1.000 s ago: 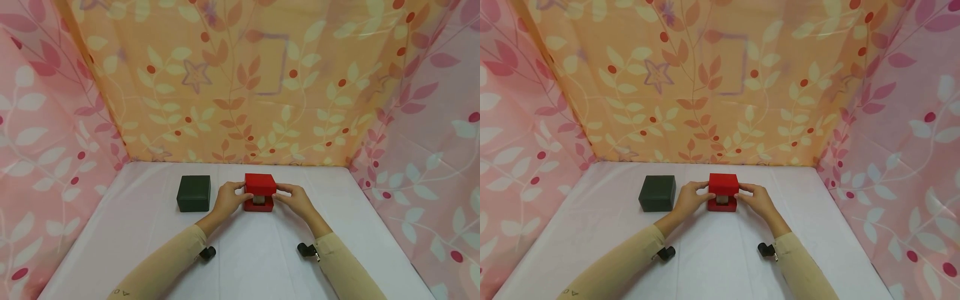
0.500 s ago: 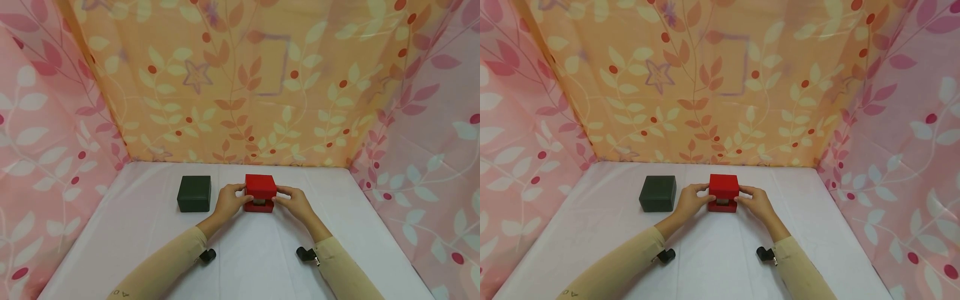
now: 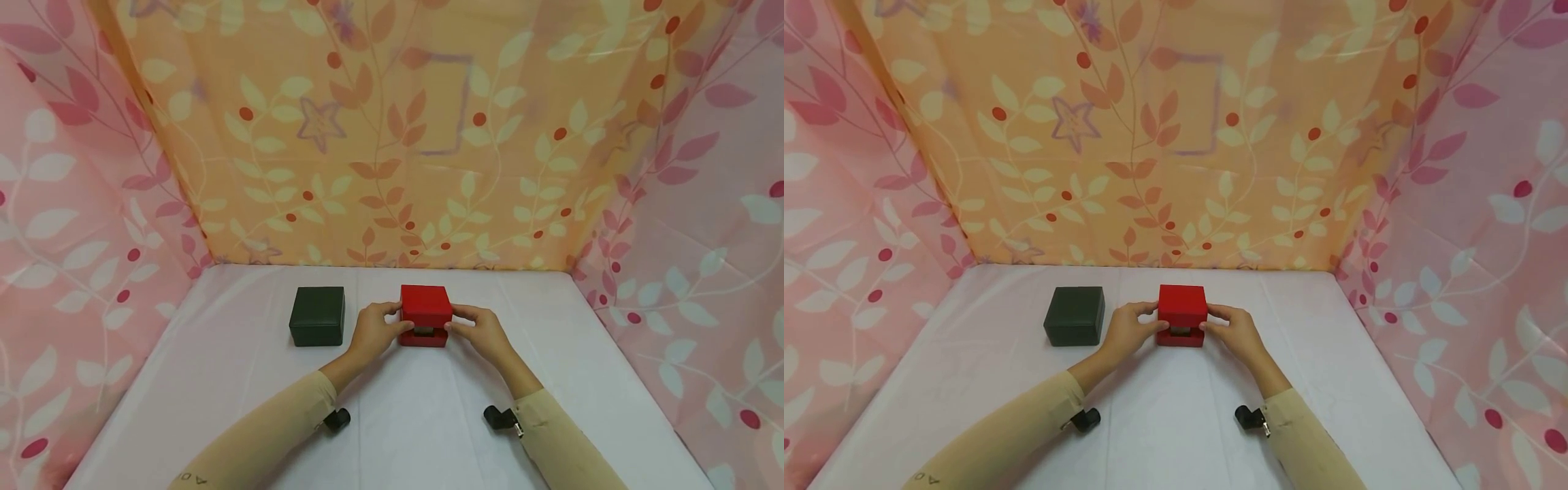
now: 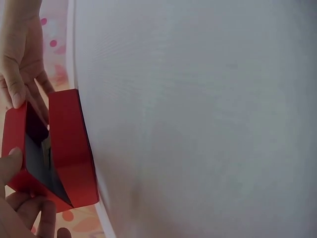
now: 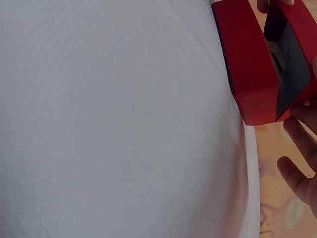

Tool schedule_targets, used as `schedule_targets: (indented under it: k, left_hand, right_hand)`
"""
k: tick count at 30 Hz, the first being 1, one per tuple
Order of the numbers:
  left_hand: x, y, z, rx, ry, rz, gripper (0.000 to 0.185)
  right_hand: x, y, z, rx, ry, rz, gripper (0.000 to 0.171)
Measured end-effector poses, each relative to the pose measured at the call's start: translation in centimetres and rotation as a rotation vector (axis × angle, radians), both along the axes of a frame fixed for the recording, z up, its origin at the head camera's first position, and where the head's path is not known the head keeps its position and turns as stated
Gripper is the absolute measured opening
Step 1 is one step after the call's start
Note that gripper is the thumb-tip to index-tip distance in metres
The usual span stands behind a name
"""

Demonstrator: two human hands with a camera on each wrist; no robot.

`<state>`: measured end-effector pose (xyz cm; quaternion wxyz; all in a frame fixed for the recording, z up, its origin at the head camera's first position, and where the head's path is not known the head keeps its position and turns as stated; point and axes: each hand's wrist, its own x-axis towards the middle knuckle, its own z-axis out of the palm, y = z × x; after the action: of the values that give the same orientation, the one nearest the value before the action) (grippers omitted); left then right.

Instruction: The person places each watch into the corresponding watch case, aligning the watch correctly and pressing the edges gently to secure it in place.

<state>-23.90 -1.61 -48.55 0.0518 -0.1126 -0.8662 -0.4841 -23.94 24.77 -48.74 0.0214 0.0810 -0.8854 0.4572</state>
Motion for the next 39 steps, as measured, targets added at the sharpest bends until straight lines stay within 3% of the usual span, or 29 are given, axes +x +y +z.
schedule_targets:
  k: [39]
  left_hand:
    - [0.17,-0.26,-0.75,0.035,-0.064,-0.009,0.045]
  right_hand:
    - [0.77,-0.06,-0.18,-0.006,-0.015,0.008,0.054]
